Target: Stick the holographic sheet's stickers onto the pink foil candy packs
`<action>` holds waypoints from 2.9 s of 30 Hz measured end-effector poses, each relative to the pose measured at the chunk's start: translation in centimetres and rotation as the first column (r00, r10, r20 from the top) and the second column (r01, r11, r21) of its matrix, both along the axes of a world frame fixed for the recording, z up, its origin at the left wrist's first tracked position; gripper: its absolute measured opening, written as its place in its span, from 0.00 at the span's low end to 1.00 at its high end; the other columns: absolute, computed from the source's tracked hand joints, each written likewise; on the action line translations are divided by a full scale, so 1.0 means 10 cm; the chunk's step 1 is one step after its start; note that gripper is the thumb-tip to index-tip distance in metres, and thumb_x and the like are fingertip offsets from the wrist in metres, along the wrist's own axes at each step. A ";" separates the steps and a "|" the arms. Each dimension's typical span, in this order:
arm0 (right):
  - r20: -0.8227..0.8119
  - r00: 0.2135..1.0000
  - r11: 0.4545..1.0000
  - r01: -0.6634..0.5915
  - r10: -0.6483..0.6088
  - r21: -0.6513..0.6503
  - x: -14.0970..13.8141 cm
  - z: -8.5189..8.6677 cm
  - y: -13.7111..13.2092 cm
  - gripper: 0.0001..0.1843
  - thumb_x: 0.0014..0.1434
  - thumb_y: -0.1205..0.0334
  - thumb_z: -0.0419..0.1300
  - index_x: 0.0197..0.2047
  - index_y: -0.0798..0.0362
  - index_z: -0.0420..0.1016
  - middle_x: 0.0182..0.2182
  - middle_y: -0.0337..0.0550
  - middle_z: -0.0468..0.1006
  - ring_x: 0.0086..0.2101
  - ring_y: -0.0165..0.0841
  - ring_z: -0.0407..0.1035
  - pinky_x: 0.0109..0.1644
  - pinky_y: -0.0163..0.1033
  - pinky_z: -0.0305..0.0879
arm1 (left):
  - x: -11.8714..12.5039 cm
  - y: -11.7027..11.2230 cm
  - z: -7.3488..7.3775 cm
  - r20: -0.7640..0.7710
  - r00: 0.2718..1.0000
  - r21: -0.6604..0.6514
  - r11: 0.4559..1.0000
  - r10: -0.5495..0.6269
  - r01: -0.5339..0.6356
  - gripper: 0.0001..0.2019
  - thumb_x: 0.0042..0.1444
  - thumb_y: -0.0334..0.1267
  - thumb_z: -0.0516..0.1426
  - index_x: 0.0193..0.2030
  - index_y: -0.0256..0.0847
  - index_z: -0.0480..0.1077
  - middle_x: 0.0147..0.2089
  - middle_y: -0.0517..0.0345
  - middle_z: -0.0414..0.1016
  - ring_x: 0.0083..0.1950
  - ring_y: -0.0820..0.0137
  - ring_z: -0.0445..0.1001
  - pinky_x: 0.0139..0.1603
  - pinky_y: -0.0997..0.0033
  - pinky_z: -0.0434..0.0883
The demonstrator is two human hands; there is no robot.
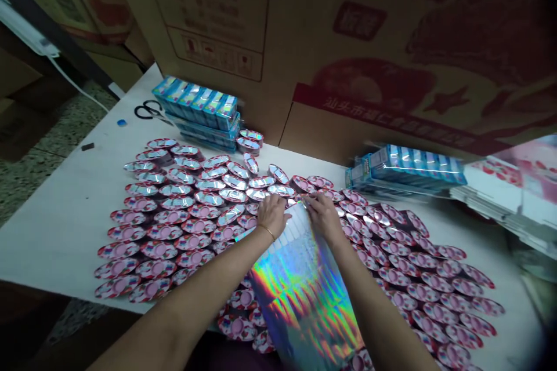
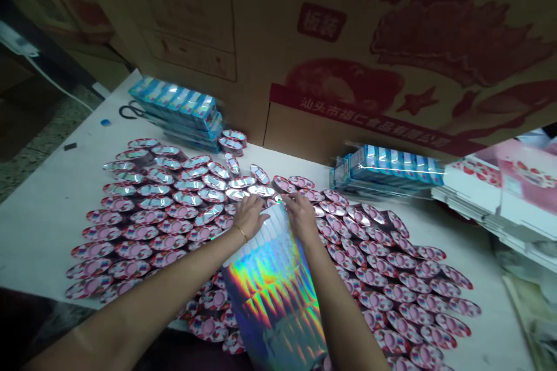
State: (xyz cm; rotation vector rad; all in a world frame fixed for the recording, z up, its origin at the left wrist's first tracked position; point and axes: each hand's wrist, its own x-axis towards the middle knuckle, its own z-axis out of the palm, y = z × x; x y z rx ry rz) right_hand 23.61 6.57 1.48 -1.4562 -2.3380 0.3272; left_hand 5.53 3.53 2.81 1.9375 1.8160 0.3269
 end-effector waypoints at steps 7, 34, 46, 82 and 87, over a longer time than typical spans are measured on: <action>0.164 0.985 0.998 -0.059 0.060 -0.008 -0.09 -0.09 0.01 0.18 0.59 0.63 0.51 0.53 0.46 0.65 0.48 0.46 0.68 0.46 0.38 0.59 0.47 0.44 0.57 | 0.07 -0.01 -0.14 0.075 0.993 0.063 0.994 0.088 -0.092 0.07 0.52 0.42 0.56 0.37 0.44 0.67 0.44 0.58 0.66 0.47 0.65 0.60 0.45 0.64 0.56; 0.174 0.928 0.937 -0.344 0.329 0.063 0.21 -0.08 0.07 0.18 0.60 0.66 0.50 0.54 0.50 0.65 0.52 0.45 0.68 0.54 0.37 0.57 0.54 0.45 0.58 | 0.10 -0.03 -0.14 0.153 0.977 0.086 0.983 0.146 -0.161 0.05 0.54 0.40 0.54 0.32 0.44 0.68 0.43 0.60 0.68 0.47 0.67 0.61 0.46 0.64 0.55; 0.061 0.965 0.965 -0.257 0.254 0.051 0.18 -0.12 -0.09 0.11 0.60 0.65 0.49 0.42 0.51 0.71 0.49 0.48 0.70 0.51 0.36 0.62 0.52 0.45 0.61 | 0.10 -0.04 -0.16 0.122 0.985 0.109 0.984 0.126 -0.139 0.06 0.55 0.41 0.53 0.32 0.43 0.68 0.42 0.59 0.68 0.46 0.66 0.61 0.45 0.64 0.55; -0.367 0.384 0.491 0.830 -0.847 -0.265 -0.45 -0.15 0.29 0.09 0.52 0.58 0.54 0.26 0.52 0.71 0.32 0.46 0.72 0.38 0.40 0.62 0.43 0.44 0.53 | 0.29 1.18 -0.17 0.370 0.924 0.019 0.994 0.094 -0.109 0.08 0.47 0.31 0.57 0.36 0.40 0.68 0.26 0.62 0.70 0.30 0.72 0.68 0.36 0.73 0.63; -0.253 0.430 0.483 0.851 -0.867 -0.207 -0.51 -0.16 0.30 0.09 0.54 0.61 0.52 0.27 0.52 0.71 0.35 0.48 0.71 0.41 0.44 0.59 0.43 0.47 0.49 | 0.32 1.22 -0.19 0.124 0.990 0.148 0.988 -0.070 0.051 0.09 0.50 0.31 0.56 0.40 0.41 0.68 0.30 0.58 0.72 0.38 0.67 0.69 0.43 0.69 0.63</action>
